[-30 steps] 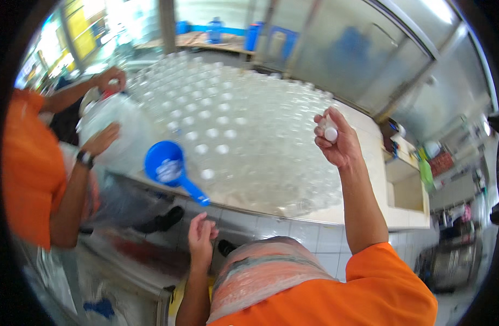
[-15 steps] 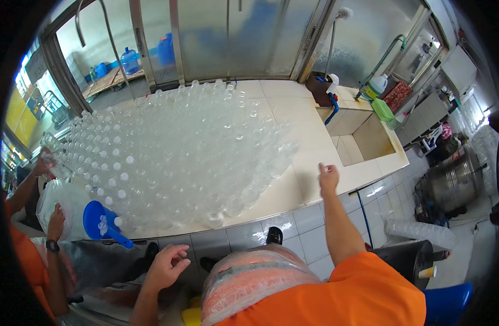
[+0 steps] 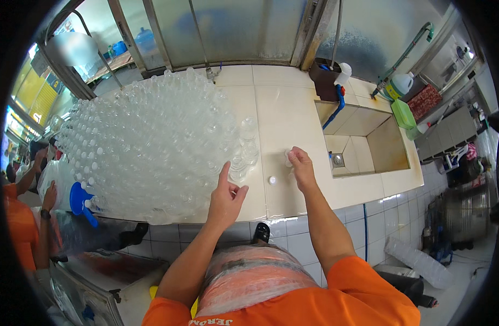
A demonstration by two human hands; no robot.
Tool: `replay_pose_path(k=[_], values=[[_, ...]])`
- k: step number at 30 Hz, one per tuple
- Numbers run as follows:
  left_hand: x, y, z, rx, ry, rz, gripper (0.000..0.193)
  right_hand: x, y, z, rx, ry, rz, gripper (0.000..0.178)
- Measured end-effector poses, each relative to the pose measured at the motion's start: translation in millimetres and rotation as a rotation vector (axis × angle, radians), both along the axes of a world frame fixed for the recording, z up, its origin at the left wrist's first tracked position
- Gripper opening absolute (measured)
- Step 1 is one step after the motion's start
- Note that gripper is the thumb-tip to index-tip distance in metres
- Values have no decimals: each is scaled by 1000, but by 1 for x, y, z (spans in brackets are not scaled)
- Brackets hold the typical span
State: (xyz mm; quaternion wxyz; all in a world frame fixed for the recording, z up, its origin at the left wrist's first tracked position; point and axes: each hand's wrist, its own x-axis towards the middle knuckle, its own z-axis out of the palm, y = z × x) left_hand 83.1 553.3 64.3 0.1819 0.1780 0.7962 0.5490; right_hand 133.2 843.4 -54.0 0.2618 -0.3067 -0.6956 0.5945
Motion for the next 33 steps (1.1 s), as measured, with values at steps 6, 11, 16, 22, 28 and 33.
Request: replay_pose_path(k=[6, 11, 16, 22, 28, 33], values=[[-12, 41, -6, -114, -19, 184, 73, 0, 41, 8, -321, 137, -230, 24], [-10, 44, -29, -130, 209, 317, 54, 33, 28, 54, -311, 26, -18, 18], [21, 20, -43, -57, 261, 183, 47, 34, -63, 131, 518, -18, 635, 34], [17, 2, -52, 85, 320, -17, 46, 11, -114, 175, 768, -39, 889, 34], [5, 2, -62, 211, 225, -121, 46, 5, -121, 176, 975, -189, 920, 18], [-5, 2, -69, 243, 246, -134, 46, -5, -133, 174, 1067, -351, 838, 12]])
